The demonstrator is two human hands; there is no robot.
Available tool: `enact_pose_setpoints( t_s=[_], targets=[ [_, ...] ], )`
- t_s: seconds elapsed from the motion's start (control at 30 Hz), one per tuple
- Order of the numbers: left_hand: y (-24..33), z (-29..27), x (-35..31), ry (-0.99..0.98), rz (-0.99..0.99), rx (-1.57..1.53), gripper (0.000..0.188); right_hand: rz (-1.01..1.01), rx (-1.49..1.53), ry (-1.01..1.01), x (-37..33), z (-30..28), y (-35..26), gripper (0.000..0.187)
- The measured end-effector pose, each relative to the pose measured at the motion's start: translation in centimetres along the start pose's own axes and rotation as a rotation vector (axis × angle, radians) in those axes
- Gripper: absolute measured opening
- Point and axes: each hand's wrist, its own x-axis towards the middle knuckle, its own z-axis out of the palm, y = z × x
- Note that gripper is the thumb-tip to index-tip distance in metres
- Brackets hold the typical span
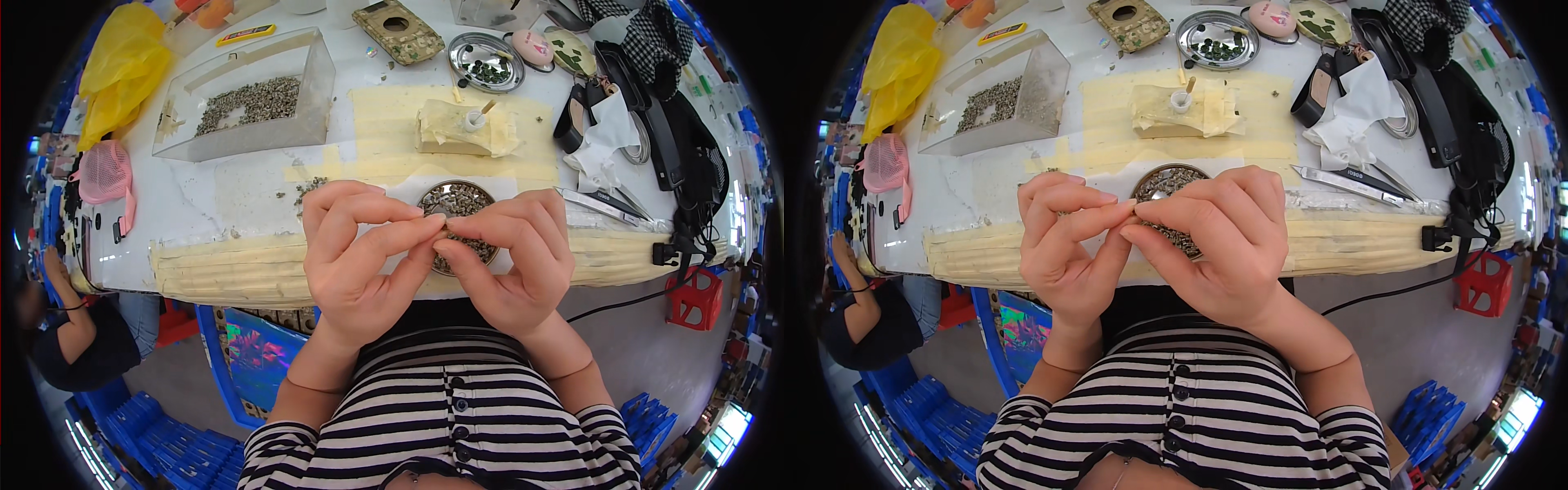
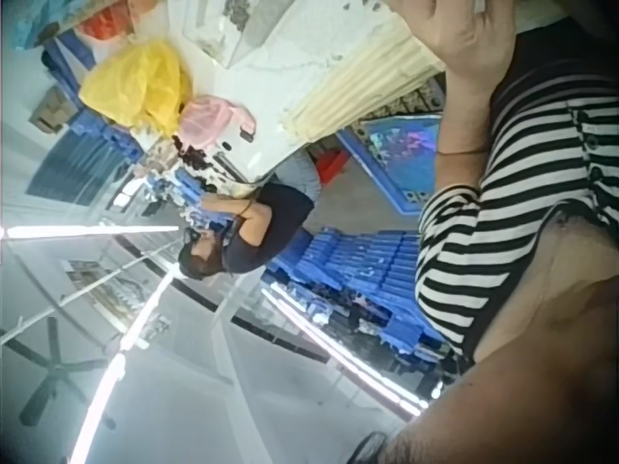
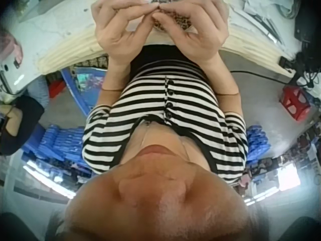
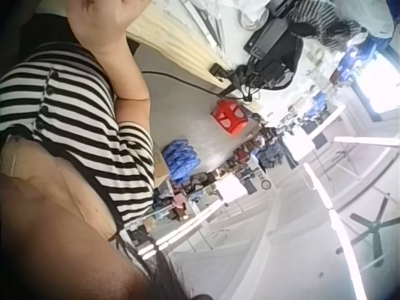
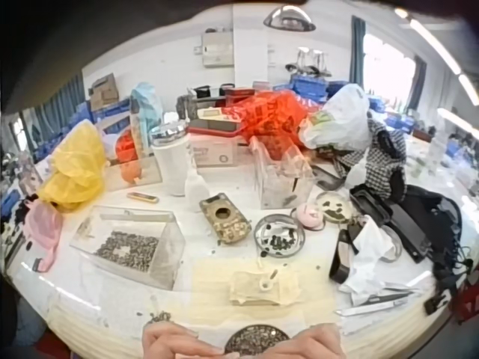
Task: Manually assembling small metal pins into plastic component housings at a workbench.
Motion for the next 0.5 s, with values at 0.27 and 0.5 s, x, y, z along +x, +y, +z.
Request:
enact_pose_setpoints(
  t_s=[0.27, 0.5],
  targets=[
    [0.3, -0.37, 0.08, -0.04, -0.009, -0.022, 0.028, 0.116, 0.146, -0.128, 0.61, -0.23, 0.11, 0.022],
    [0.18, -0.29, 0.14, -0.04, 0.01, 0.005, 0.031, 0.106, 0.111, -0.108, 0.31, -0.41, 0.15, 0.022]
  ],
)
